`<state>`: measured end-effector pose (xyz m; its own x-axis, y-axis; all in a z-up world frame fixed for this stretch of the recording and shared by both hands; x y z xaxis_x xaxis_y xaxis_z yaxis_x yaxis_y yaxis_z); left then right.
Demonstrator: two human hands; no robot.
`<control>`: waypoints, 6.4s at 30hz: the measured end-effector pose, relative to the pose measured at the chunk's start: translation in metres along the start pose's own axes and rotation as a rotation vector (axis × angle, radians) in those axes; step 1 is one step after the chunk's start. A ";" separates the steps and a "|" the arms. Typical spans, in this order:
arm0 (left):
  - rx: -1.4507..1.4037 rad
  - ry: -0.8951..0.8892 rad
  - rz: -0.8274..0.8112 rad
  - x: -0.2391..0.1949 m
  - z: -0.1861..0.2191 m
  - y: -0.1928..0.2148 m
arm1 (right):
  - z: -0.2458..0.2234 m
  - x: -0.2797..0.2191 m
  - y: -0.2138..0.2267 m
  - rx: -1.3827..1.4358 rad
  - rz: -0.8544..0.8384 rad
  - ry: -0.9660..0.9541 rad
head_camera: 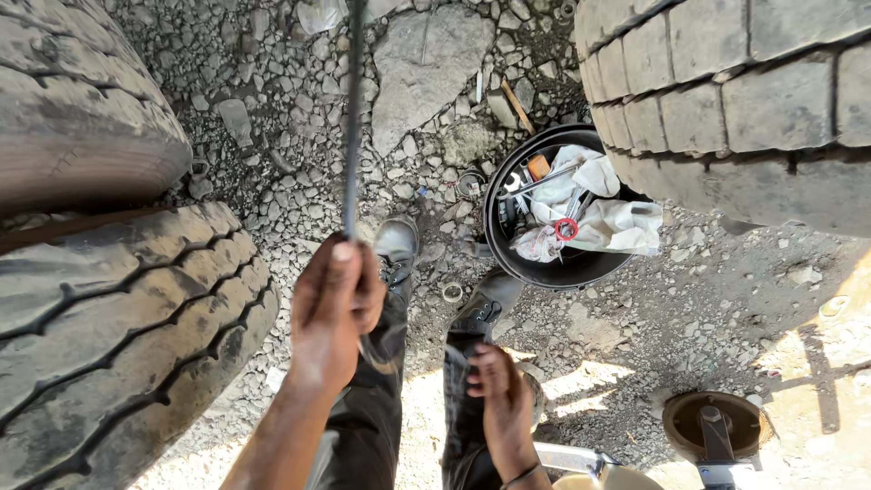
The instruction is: The person moves a metal tank into position, then wraps white thread seal tape around a pipe fitting and screws it into the tank. They repeat the taping and screwing process on a second fitting using a wrench to tighten it.
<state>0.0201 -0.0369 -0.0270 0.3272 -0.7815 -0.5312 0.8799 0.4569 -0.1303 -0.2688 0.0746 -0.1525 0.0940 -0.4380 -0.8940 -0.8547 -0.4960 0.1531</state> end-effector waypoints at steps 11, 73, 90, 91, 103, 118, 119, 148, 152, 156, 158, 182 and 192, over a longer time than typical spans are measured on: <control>-0.679 0.262 -0.012 -0.040 0.017 0.007 | -0.046 -0.072 0.002 -0.480 -0.146 0.536; 1.322 0.680 -0.729 -0.003 -0.187 0.092 | 0.003 -0.120 -0.032 0.466 0.250 -0.107; 1.501 0.716 -1.034 -0.045 -0.250 0.049 | 0.142 -0.244 -0.098 1.090 0.422 -0.150; 1.471 0.715 -1.026 -0.060 -0.258 0.041 | 0.167 -0.254 -0.098 1.161 0.488 -0.136; 1.420 0.138 -1.226 -0.344 -0.320 -0.160 | 0.410 -0.402 0.015 1.122 1.199 -0.254; 1.372 -0.074 -1.403 -0.459 -0.361 -0.300 | 0.523 -0.403 0.241 0.346 1.403 -0.209; 1.339 -0.033 -1.409 -0.456 -0.361 -0.301 | 0.528 -0.399 0.246 0.373 1.369 -0.222; 1.107 -0.156 -1.257 -0.414 -0.395 -0.244 | 0.497 -0.406 0.246 0.741 1.183 -0.077; 0.865 0.029 -1.165 -0.390 -0.374 -0.242 | 0.434 -0.405 0.244 0.568 1.127 -0.226; 0.825 0.096 -1.107 -0.397 -0.357 -0.212 | 0.394 -0.391 0.242 0.486 1.062 -0.223; 0.805 0.031 -1.091 -0.407 -0.348 -0.196 | 0.381 -0.396 0.249 0.433 1.055 -0.203; 0.768 0.345 -0.323 -0.352 -0.299 0.154 | 0.129 -0.203 0.020 -0.254 0.546 -0.296; 0.303 0.577 0.069 -0.253 -0.321 0.132 | -0.168 -0.063 -0.047 -0.662 0.367 0.660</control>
<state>-0.0567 0.3577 -0.1790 0.2237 -0.3628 -0.9046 0.9491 0.2922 0.1175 -0.1492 -0.0002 -0.0326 0.3176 -0.8760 -0.3629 -0.4505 -0.4762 0.7552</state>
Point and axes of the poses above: each hand's wrist, its own x-axis towards the middle knuckle, its own y-axis out of the back of the hand, z = x × y, the point moved 5 cm from there along x, towards the middle knuckle, and after that the axes turned 5 degrees about -z, right-handed, at the moved point
